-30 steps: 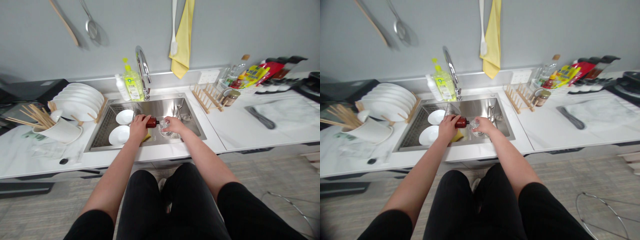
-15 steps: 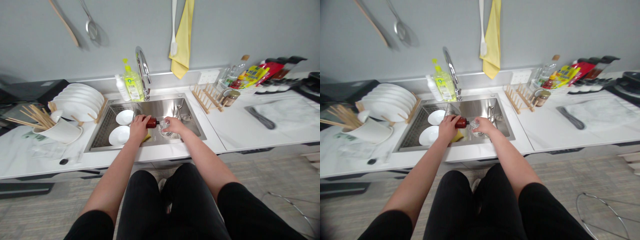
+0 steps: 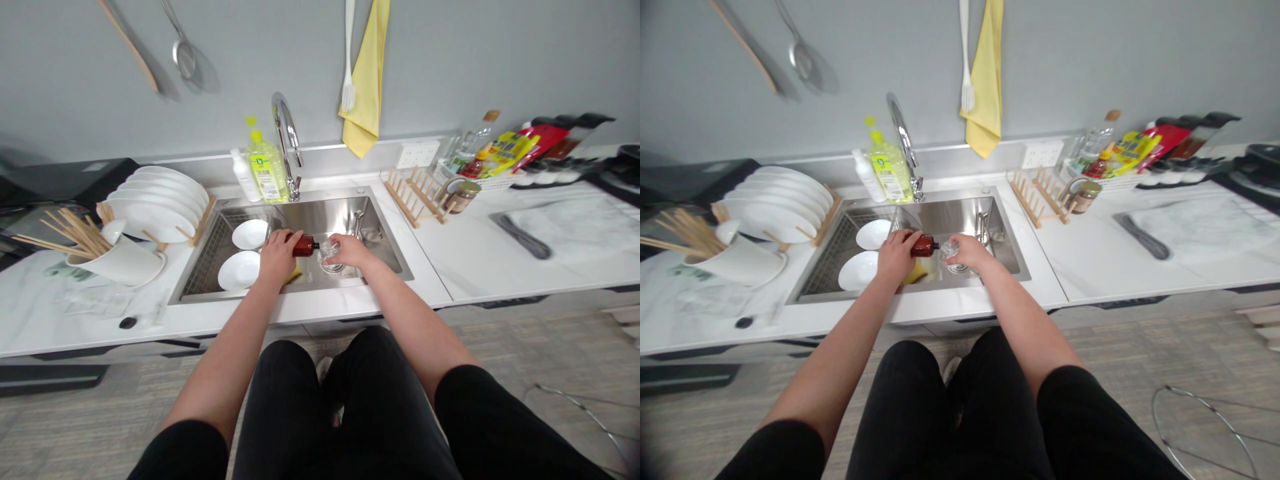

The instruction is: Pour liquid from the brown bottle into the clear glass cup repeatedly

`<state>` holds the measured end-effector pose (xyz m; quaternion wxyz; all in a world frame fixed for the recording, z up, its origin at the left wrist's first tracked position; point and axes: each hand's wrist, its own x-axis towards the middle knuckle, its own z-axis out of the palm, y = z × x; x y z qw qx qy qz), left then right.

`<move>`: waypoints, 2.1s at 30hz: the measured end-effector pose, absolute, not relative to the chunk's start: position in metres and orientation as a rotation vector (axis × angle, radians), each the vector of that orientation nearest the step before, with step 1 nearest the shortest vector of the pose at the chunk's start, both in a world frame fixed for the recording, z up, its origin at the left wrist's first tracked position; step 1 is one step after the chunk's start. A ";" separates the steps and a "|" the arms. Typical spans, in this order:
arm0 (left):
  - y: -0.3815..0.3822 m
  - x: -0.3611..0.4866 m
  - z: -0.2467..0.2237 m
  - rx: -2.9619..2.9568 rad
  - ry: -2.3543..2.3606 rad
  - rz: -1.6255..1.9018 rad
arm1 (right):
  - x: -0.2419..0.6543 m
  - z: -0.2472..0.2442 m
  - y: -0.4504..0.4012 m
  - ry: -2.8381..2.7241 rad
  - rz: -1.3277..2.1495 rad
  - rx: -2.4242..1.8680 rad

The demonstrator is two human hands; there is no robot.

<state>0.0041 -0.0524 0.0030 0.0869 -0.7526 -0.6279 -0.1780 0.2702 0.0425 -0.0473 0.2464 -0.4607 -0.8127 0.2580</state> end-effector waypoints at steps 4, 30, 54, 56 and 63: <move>-0.052 0.004 0.003 -2.246 -1.869 -0.536 | 0.271 -0.047 0.042 -2.210 0.719 -1.250; -0.053 0.004 0.003 -2.236 -1.859 -0.538 | 0.271 -0.047 0.042 -2.220 0.705 -1.246; -0.052 0.004 0.002 -2.233 -1.858 -0.521 | 0.270 -0.039 0.039 -2.228 0.705 -1.267; -0.052 0.004 0.002 -2.228 -1.856 -0.522 | 0.270 -0.039 0.038 -2.226 0.704 -1.268; -0.053 0.004 0.002 -2.228 -1.844 -0.514 | 0.270 -0.041 0.039 -2.230 0.694 -1.266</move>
